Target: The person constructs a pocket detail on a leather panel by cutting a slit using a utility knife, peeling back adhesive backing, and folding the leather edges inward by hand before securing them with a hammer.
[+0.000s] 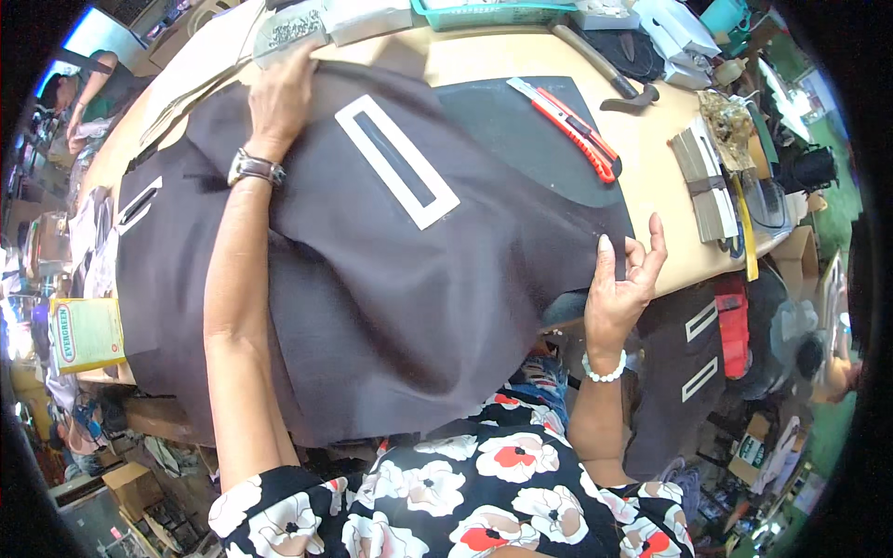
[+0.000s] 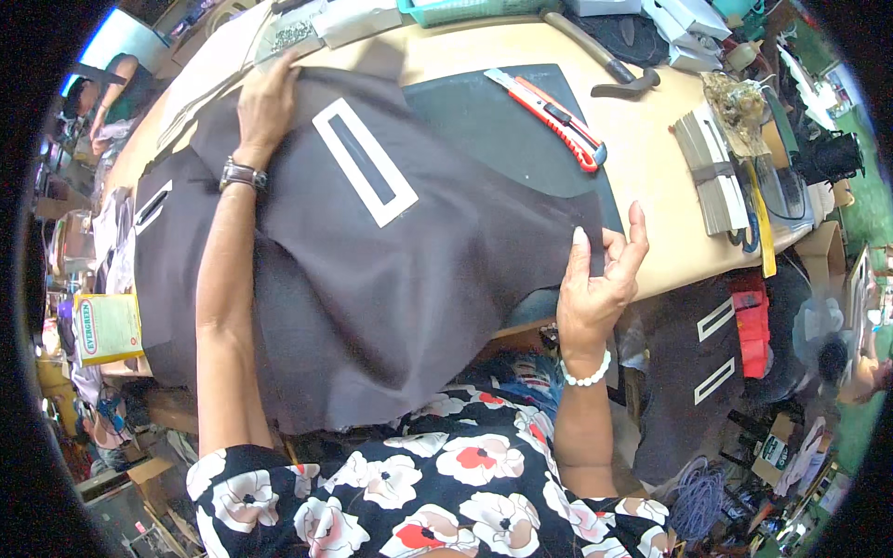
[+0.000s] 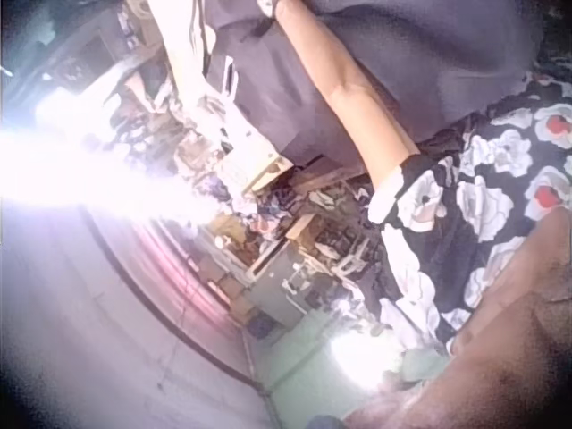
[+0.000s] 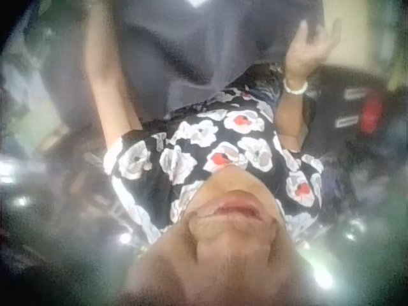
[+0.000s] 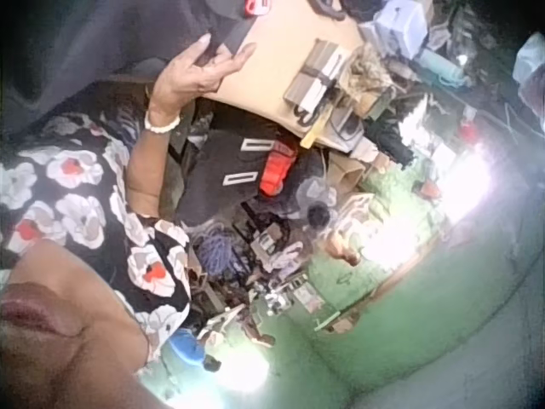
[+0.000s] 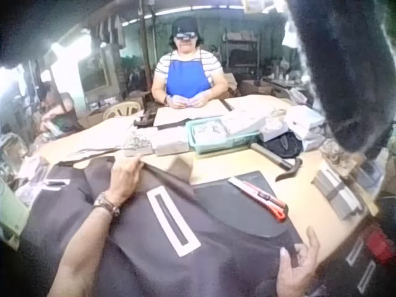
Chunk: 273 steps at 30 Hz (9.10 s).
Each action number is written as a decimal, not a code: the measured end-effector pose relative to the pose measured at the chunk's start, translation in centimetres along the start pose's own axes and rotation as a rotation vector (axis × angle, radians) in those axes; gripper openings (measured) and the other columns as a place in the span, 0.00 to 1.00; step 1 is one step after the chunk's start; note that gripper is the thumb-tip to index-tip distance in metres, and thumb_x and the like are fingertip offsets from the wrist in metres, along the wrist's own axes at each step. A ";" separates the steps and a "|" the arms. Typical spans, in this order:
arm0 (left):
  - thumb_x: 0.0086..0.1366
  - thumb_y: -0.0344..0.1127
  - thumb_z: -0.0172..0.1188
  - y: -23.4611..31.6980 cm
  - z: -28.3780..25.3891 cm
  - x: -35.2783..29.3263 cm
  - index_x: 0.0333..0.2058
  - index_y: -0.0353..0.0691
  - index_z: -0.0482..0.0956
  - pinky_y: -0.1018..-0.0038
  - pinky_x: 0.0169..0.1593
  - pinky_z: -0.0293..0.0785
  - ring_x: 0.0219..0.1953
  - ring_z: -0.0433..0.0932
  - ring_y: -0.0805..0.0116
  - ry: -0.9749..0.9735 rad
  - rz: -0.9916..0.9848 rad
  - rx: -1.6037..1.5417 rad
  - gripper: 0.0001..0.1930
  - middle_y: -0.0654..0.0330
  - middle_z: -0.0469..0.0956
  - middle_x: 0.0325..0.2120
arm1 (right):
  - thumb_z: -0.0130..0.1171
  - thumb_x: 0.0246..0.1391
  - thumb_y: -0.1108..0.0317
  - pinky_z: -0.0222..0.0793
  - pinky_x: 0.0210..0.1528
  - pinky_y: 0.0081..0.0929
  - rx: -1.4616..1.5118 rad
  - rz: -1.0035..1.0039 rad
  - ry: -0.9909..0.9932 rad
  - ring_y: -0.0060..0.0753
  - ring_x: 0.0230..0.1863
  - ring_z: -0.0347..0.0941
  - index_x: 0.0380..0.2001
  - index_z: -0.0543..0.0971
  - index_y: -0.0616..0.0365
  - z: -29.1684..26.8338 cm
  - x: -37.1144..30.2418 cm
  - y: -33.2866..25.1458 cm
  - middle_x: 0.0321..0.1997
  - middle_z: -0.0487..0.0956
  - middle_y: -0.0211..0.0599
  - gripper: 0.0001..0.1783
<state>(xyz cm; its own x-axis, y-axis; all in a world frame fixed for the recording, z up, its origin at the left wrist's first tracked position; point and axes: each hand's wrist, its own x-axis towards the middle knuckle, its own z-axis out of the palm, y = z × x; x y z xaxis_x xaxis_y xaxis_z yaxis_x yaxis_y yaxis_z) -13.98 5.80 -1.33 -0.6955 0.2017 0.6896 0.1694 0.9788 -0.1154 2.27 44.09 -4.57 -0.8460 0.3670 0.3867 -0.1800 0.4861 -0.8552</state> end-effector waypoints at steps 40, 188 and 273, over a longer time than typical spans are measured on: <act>0.56 0.46 0.61 29.7 -13.5 -12.8 0.59 0.36 0.62 0.48 0.63 0.48 0.64 0.54 0.45 -0.477 -0.081 -0.856 0.35 0.44 0.59 0.60 | 0.55 0.47 0.77 0.61 0.52 0.40 -0.484 -0.502 -0.372 0.49 0.47 0.67 0.54 0.73 0.59 -2.4 1.1 1.3 0.43 0.71 0.48 0.27; 0.57 0.45 0.62 7.3 -10.6 -11.1 0.33 0.33 0.80 0.64 0.42 0.71 0.40 0.77 0.51 -0.232 -0.833 -0.026 0.18 0.45 0.78 0.35 | 0.59 0.49 0.52 0.59 0.55 0.41 -0.692 -0.813 -0.138 0.48 0.54 0.63 0.44 0.73 0.63 5.5 13.1 2.6 0.48 0.71 0.50 0.26; 0.62 0.28 0.60 19.0 -14.7 -12.3 0.36 0.31 0.80 0.81 0.37 0.74 0.32 0.76 0.80 -0.096 -1.215 -1.860 0.07 0.62 0.81 0.31 | 0.54 0.60 0.62 0.47 0.15 0.10 0.525 0.583 -1.024 0.09 0.13 0.55 0.37 0.63 0.55 2.3 -1.2 -7.7 0.17 0.73 0.31 0.12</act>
<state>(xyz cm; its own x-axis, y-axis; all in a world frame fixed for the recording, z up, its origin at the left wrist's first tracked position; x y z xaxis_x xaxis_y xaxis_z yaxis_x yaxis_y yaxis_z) 8.07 21.41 -1.53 -0.9603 -0.2355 -0.1496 -0.0072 -0.5151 0.8571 3.53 38.02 0.75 -0.8214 -0.4668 -0.3276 0.3671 0.0066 -0.9301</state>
